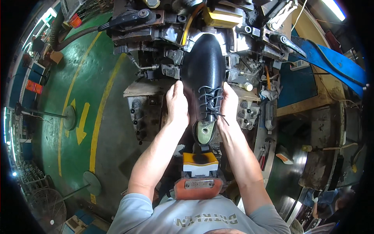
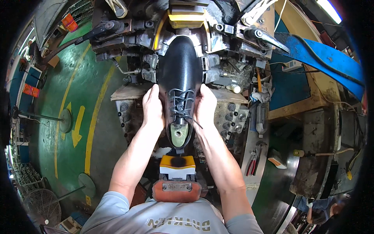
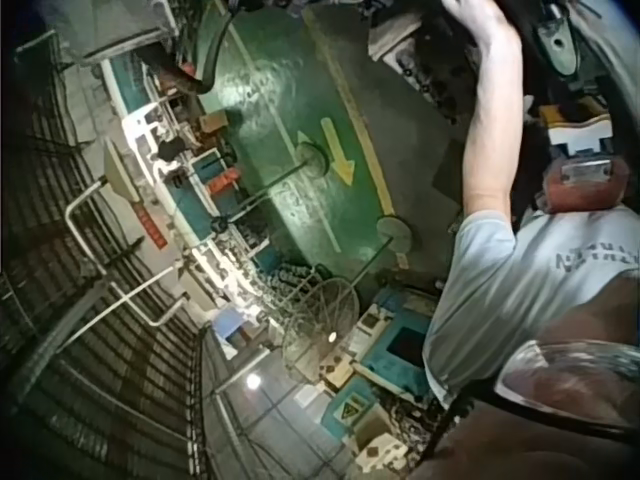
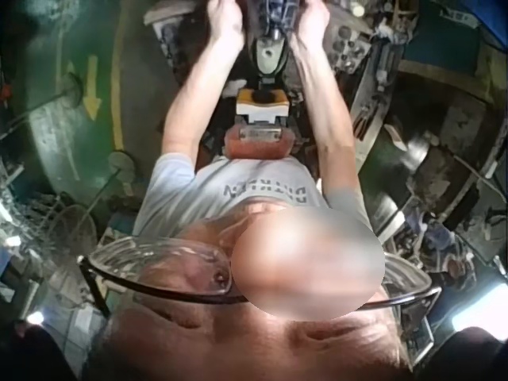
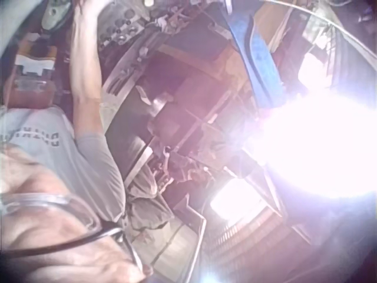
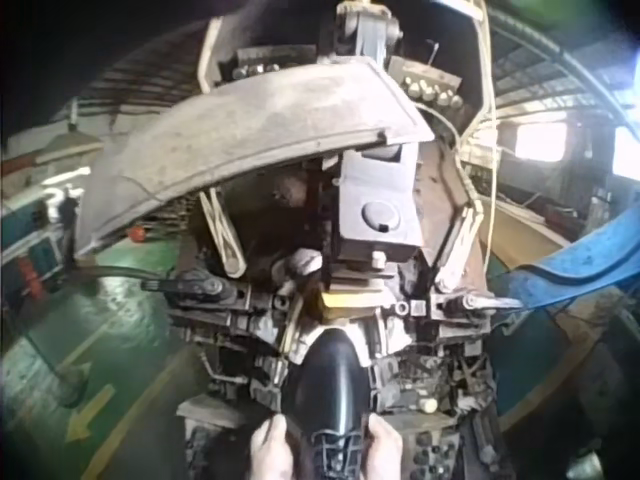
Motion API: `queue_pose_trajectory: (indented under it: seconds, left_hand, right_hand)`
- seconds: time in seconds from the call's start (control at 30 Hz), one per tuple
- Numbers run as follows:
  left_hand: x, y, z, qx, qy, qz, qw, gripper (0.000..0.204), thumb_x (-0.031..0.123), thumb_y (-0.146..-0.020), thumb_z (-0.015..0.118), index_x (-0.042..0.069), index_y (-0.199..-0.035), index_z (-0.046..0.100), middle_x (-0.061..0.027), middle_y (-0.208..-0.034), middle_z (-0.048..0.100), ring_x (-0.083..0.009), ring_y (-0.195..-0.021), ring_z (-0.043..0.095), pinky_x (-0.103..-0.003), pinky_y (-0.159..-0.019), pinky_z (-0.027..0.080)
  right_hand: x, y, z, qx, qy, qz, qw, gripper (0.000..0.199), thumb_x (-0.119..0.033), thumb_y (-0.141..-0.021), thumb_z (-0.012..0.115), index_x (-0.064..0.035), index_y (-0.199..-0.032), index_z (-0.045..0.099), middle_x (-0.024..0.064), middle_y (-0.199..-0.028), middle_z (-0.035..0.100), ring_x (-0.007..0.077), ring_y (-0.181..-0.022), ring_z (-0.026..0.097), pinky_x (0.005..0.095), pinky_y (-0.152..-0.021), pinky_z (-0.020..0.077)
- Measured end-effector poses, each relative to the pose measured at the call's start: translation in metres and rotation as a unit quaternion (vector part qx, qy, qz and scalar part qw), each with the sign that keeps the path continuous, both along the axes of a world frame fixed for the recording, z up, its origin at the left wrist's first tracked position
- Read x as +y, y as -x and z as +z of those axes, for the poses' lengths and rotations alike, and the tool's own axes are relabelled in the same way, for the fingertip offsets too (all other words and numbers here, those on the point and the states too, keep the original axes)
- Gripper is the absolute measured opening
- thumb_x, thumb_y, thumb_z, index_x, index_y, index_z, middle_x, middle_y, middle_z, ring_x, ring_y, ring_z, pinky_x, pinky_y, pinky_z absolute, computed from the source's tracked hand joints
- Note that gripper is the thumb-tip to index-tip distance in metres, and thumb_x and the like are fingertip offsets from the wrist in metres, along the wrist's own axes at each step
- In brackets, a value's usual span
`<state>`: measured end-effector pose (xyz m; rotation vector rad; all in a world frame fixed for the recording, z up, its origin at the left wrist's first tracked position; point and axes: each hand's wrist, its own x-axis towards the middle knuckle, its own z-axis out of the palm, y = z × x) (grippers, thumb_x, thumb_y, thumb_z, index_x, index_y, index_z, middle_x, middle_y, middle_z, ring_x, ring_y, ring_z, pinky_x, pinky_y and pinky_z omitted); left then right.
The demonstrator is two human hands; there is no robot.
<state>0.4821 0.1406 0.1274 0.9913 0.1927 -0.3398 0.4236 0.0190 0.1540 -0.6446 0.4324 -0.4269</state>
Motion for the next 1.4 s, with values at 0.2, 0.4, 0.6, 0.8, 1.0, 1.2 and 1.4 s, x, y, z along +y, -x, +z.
queue_pose_trajectory:
  seconds: [0.2, 0.4, 0.6, 0.8, 1.0, 1.2, 1.4]
  left_hand:
    - [-0.002, -0.004, 0.005, 0.008, -0.029, -0.009, 1.000, 0.032, 0.029, -0.101, 0.048, 0.001, -0.111, 0.059, -0.0069, -0.108, 0.063, -0.0159, -0.096, 0.059, -0.032, -0.085, 0.048]
    - [0.009, 0.047, 0.001, -0.006, -0.061, -0.098, 0.993, 0.059, 0.051, -0.102, 0.036, -0.001, -0.122, 0.056, -0.0070, -0.116, 0.062, -0.0154, -0.101, 0.058, -0.031, -0.090, 0.047]
    - [0.012, 0.046, -0.008, -0.043, -0.030, -0.083, 0.995, 0.066, 0.051, -0.103, 0.029, -0.006, -0.111, 0.062, -0.0070, -0.106, 0.066, -0.0126, -0.094, 0.058, -0.027, -0.088, 0.046]
    - [0.019, 0.050, 0.016, 0.025, -0.053, -0.123, 0.991, 0.058, 0.049, -0.103, 0.033, -0.001, -0.122, 0.056, -0.0082, -0.115, 0.063, -0.0152, -0.102, 0.059, -0.031, -0.092, 0.048]
    - [0.071, 0.042, -0.022, -0.162, -0.259, -0.013, 0.952, 0.037, 0.033, -0.104, 0.037, 0.005, -0.111, 0.061, -0.0032, -0.101, 0.063, -0.0115, -0.089, 0.051, -0.027, -0.079, 0.040]
    - [0.180, 0.012, -0.160, -0.104, -0.466, 0.187, 0.859, 0.033, 0.020, -0.101, 0.044, -0.001, -0.125, 0.052, -0.0136, -0.125, 0.055, -0.0227, -0.117, 0.050, -0.033, -0.103, 0.037]
    - [0.219, 0.020, -0.211, 0.074, -0.379, 0.065, 0.920, 0.036, 0.005, -0.090, 0.045, -0.005, -0.123, 0.055, -0.0151, -0.121, 0.059, -0.0228, -0.111, 0.055, -0.033, -0.099, 0.040]
  right_hand:
    - [-0.002, -0.001, -0.006, 0.057, 0.110, -0.013, 0.992, 0.021, -0.020, -0.097, 0.048, -0.0031, -0.088, 0.059, 0.0059, -0.080, 0.062, 0.0129, -0.066, 0.059, 0.0293, -0.060, 0.0510]
    - [0.010, 0.013, 0.008, 0.140, 0.068, 0.096, 0.983, 0.051, -0.049, -0.102, 0.038, -0.0045, -0.118, 0.057, 0.0044, -0.101, 0.062, 0.0119, -0.086, 0.060, 0.0271, -0.077, 0.0511]
    - [0.013, 0.011, 0.005, 0.114, 0.091, 0.062, 0.987, 0.049, -0.045, -0.104, 0.035, -0.0035, -0.123, 0.053, 0.0060, -0.105, 0.062, 0.0134, -0.088, 0.061, 0.0290, -0.078, 0.0517]
    - [0.011, 0.023, 0.018, 0.095, 0.040, 0.115, 0.988, 0.048, -0.046, -0.102, 0.037, -0.0051, -0.122, 0.053, 0.0087, -0.105, 0.064, 0.0145, -0.090, 0.063, 0.0313, -0.080, 0.0524]
    - [-0.029, 0.092, -0.080, 0.133, 0.288, -0.093, 0.944, 0.038, -0.033, -0.102, 0.046, -0.0046, -0.126, 0.050, 0.0066, -0.108, 0.056, 0.0160, -0.096, 0.053, 0.0314, -0.089, 0.0435]
    - [-0.110, 0.188, -0.262, 0.486, 0.413, -0.220, 0.738, 0.054, -0.037, -0.099, 0.046, 0.0091, -0.127, 0.050, 0.0238, -0.123, 0.054, 0.0293, -0.120, 0.048, 0.0375, -0.104, 0.0345]
    - [-0.107, 0.209, -0.292, 0.487, 0.299, -0.196, 0.797, 0.054, -0.036, -0.100, 0.045, 0.0062, -0.133, 0.046, 0.0207, -0.134, 0.051, 0.0286, -0.123, 0.048, 0.0374, -0.105, 0.0340]
